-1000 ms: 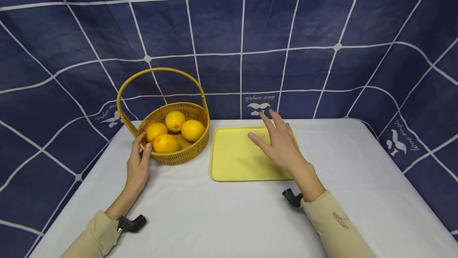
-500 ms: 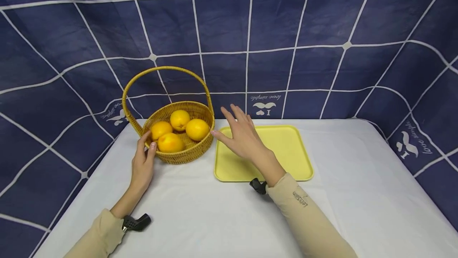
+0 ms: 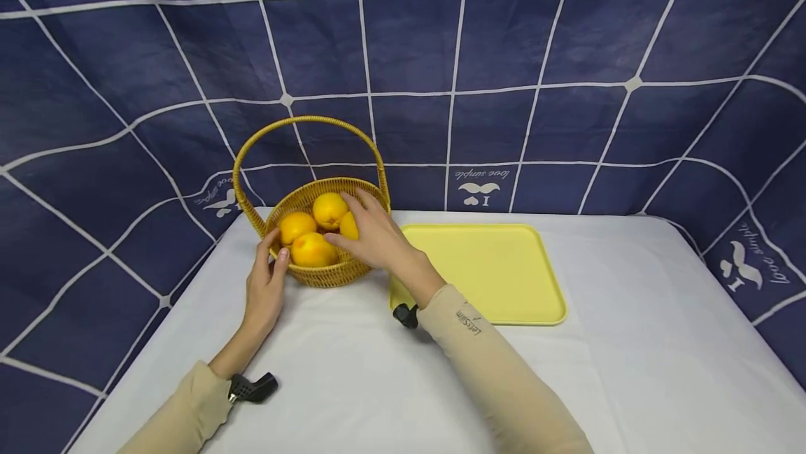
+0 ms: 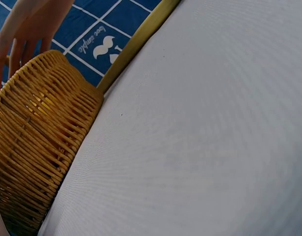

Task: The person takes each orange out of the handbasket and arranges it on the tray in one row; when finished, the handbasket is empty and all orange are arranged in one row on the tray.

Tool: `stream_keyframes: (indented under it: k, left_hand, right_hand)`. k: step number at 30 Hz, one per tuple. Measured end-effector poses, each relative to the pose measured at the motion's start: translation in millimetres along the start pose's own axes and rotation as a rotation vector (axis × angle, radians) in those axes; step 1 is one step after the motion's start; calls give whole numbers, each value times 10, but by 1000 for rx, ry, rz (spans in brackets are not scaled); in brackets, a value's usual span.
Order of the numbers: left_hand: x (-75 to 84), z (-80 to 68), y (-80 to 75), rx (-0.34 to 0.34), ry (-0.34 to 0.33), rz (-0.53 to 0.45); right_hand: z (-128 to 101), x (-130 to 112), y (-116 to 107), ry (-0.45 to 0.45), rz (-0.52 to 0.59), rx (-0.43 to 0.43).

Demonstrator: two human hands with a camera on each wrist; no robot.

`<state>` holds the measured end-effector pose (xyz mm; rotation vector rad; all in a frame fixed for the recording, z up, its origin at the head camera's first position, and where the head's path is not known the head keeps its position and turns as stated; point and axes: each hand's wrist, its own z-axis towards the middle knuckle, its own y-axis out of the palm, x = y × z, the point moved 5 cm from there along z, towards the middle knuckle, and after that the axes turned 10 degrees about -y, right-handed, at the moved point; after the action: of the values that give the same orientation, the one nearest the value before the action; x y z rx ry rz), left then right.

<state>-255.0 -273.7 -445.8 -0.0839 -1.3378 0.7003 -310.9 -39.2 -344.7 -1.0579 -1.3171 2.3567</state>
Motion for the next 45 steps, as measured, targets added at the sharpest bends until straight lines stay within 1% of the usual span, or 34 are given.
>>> stream_keyframes:
  k: [5, 9, 12, 16, 19, 22, 25, 31, 35, 38, 41, 45]
  left_hand:
    - [37, 29, 33, 3, 3, 3]
    - [73, 46, 6, 16, 13, 4]
    - [84, 51, -15, 21, 21, 3]
    - [72, 36, -34, 27, 20, 4]
    - [54, 7, -46, 27, 11, -1]
    - [40, -15, -49, 27, 4, -3]
    - [23, -18, -43, 35, 4, -3]
    - [-29, -48, -35, 34, -1, 0]
    - [-39, -61, -36, 29, -6, -4]
    - [-37, -53, -15, 25, -7, -5]
    - [-28, -49, 5, 22, -8, 2]
    - [-2, -51, 0, 16, -6, 4]
  right_hand:
    - [115, -89, 109, -17, 46, -30]
    - [226, -158, 197, -46, 90, -35]
    - [296, -196, 287, -49, 145, -72]
    - [364, -218, 426, -16, 172, -144]
    - [413, -237, 499, 9, 166, -181]
    - [451, -239, 545, 41, 173, -210]
    - [459, -218, 578, 68, 170, -209]
    - [401, -193, 640, 82, 149, -134]
    - [343, -209, 604, 98, 169, -45]
    - [274, -216, 502, 107, 197, 39]
    - [176, -207, 350, 72, 245, 127]
    - [18, -183, 115, 8, 316, 217]
